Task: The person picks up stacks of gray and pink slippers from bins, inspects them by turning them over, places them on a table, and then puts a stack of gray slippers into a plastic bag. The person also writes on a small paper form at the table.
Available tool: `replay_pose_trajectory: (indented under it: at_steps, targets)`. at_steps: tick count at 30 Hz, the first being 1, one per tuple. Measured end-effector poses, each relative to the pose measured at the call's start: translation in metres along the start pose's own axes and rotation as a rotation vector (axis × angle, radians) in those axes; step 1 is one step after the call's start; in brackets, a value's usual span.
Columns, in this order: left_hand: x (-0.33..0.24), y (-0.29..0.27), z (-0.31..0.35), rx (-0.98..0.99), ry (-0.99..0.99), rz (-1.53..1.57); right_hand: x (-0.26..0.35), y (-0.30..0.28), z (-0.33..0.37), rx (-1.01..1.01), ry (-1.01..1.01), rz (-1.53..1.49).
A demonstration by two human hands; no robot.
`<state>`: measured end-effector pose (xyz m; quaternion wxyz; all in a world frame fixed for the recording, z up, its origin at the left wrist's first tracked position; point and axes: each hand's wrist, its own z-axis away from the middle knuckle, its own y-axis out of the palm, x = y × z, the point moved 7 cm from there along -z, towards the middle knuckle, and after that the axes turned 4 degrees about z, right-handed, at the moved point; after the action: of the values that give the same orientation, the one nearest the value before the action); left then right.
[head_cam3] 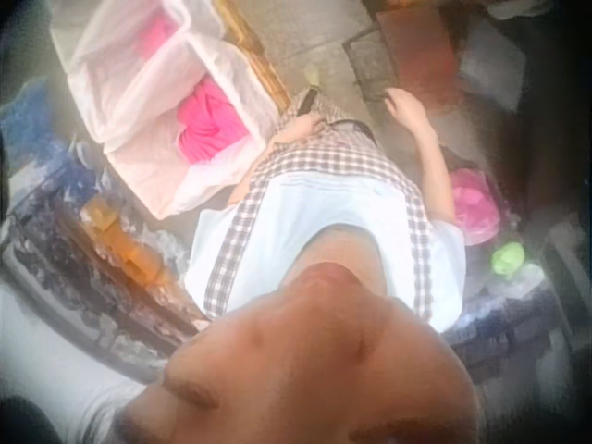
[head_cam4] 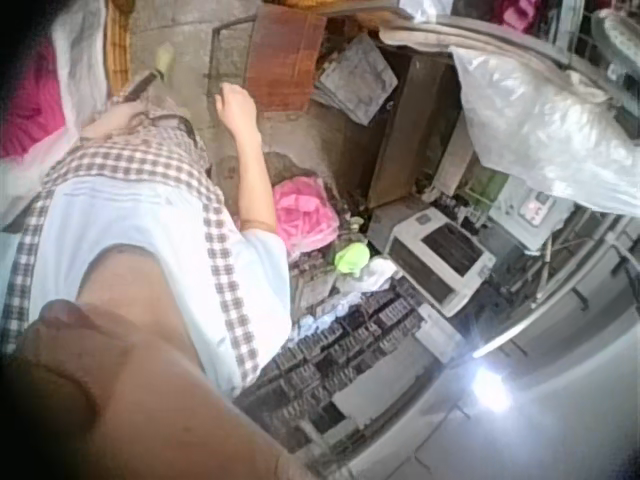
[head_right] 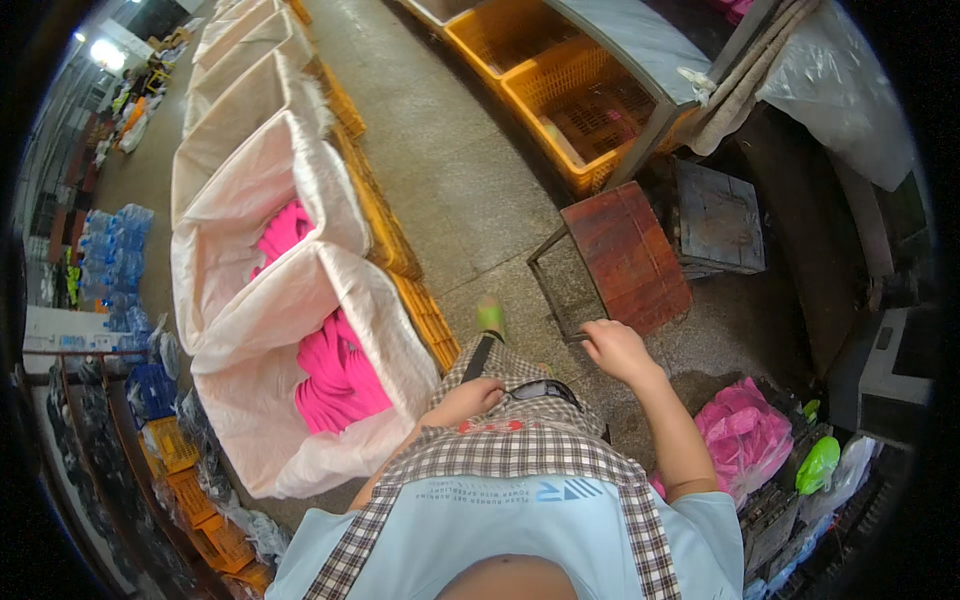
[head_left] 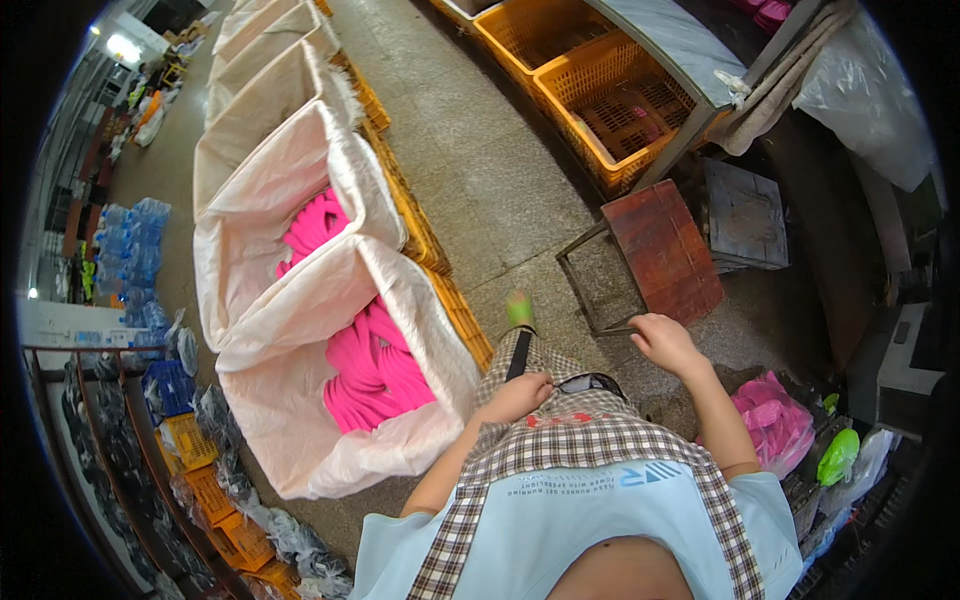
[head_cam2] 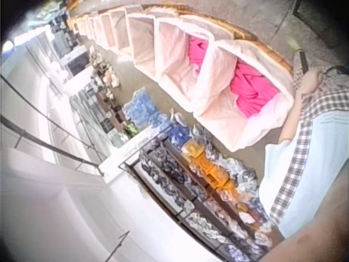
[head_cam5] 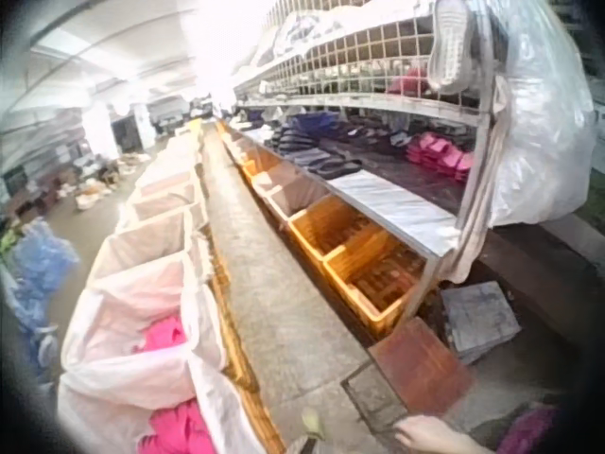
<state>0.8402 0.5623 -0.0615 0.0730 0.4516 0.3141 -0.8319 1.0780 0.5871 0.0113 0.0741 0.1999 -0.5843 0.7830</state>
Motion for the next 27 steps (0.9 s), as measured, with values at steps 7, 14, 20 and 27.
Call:
replay_pose_trajectory:
  at_steps: [7,14,20,27]
  targets:
    - [0.051,-0.119,-0.116,-0.11,0.007,-0.016,-0.028,-0.042,-0.134,0.038,0.156,-0.046]
    - [0.08,-0.305,-0.208,-0.131,0.051,-0.1,-0.047,-0.137,-0.275,-0.266,0.396,-0.416]
    - [0.108,-0.409,-0.246,-0.083,-0.177,-0.249,-0.089,-0.229,-0.35,-0.6,0.354,-0.269]
    - [0.11,-0.431,-0.299,0.029,-0.186,-0.314,-0.229,-0.347,-0.391,-1.41,0.341,-0.662]
